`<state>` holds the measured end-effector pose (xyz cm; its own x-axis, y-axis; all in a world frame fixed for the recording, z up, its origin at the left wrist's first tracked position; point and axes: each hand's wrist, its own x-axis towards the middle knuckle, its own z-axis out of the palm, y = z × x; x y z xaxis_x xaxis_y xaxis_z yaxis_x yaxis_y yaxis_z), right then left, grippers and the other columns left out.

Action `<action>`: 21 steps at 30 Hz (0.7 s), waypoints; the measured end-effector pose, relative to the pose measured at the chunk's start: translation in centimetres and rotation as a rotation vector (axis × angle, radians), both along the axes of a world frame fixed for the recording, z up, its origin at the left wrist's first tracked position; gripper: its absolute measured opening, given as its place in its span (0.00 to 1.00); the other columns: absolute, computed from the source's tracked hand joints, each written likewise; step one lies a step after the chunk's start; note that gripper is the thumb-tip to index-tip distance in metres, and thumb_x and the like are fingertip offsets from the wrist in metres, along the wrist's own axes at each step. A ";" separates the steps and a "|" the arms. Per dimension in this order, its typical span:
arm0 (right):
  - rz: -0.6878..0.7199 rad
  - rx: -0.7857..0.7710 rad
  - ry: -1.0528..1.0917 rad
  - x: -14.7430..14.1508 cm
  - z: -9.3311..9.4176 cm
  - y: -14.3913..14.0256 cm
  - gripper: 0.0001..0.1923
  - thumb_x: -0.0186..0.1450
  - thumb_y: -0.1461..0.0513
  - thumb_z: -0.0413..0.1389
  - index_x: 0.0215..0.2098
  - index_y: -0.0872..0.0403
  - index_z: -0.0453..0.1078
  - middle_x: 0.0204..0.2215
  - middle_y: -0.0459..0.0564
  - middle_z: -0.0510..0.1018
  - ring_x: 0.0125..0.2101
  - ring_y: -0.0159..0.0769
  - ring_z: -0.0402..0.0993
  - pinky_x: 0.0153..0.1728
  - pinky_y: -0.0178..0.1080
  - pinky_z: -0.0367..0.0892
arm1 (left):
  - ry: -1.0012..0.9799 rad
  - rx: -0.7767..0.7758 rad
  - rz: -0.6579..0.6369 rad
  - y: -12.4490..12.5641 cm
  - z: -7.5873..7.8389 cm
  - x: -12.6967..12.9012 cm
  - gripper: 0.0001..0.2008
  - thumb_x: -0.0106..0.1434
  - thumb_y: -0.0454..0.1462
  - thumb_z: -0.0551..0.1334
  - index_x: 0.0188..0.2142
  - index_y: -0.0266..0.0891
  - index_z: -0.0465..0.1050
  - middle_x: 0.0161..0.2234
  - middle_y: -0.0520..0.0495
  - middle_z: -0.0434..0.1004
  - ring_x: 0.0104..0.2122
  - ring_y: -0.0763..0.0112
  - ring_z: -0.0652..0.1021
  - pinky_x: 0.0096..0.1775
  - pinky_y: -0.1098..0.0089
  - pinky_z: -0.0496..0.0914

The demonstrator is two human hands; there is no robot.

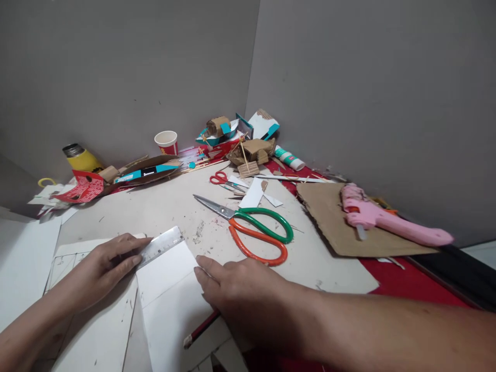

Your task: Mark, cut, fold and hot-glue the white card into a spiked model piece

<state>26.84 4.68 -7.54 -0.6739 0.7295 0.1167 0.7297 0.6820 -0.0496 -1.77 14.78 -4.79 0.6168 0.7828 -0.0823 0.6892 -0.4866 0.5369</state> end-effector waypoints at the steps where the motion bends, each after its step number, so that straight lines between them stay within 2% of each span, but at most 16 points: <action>1: -0.006 -0.004 0.020 0.0 0.0 0.0 0.27 0.57 0.67 0.58 0.56 0.59 0.66 0.56 0.64 0.72 0.29 0.39 0.79 0.23 0.37 0.70 | 0.000 0.005 0.000 0.0 -0.1 0.0 0.18 0.68 0.38 0.53 0.56 0.45 0.70 0.50 0.42 0.76 0.48 0.59 0.75 0.51 0.54 0.69; 7: -0.024 -0.020 0.077 0.2 -0.5 -0.1 0.24 0.60 0.67 0.57 0.55 0.56 0.66 0.55 0.62 0.73 0.31 0.37 0.78 0.25 0.34 0.67 | 0.014 0.002 -0.007 0.3 -0.1 -0.3 0.19 0.68 0.39 0.54 0.57 0.45 0.70 0.52 0.42 0.75 0.51 0.57 0.74 0.52 0.53 0.68; 11: -0.016 -0.015 0.050 0.1 0.0 0.0 0.23 0.59 0.68 0.57 0.54 0.58 0.67 0.56 0.63 0.72 0.30 0.37 0.78 0.24 0.34 0.67 | 0.014 -0.016 -0.005 0.5 -0.1 -0.4 0.19 0.68 0.40 0.54 0.57 0.45 0.70 0.52 0.41 0.75 0.51 0.57 0.74 0.51 0.55 0.69; 17: 0.008 -0.038 -0.038 0.0 1.3 0.1 0.26 0.56 0.69 0.57 0.55 0.61 0.67 0.57 0.63 0.72 0.30 0.40 0.79 0.21 0.37 0.70 | -0.006 -0.045 0.008 0.4 -0.1 -0.5 0.18 0.68 0.41 0.55 0.56 0.46 0.71 0.51 0.41 0.75 0.51 0.57 0.74 0.51 0.57 0.69; 21: 0.011 -0.044 -0.052 -0.1 1.0 0.0 0.28 0.56 0.68 0.57 0.55 0.61 0.66 0.58 0.64 0.70 0.32 0.42 0.80 0.21 0.38 0.71 | -0.009 -0.032 0.003 0.4 0.0 -0.4 0.18 0.68 0.41 0.55 0.56 0.46 0.71 0.51 0.42 0.76 0.50 0.58 0.74 0.51 0.57 0.68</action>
<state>26.71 4.70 -6.58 -0.6862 0.7257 0.0497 0.7245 0.6880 -0.0422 -2.21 15.19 -4.84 0.6154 0.7816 -0.1019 0.6857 -0.4671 0.5582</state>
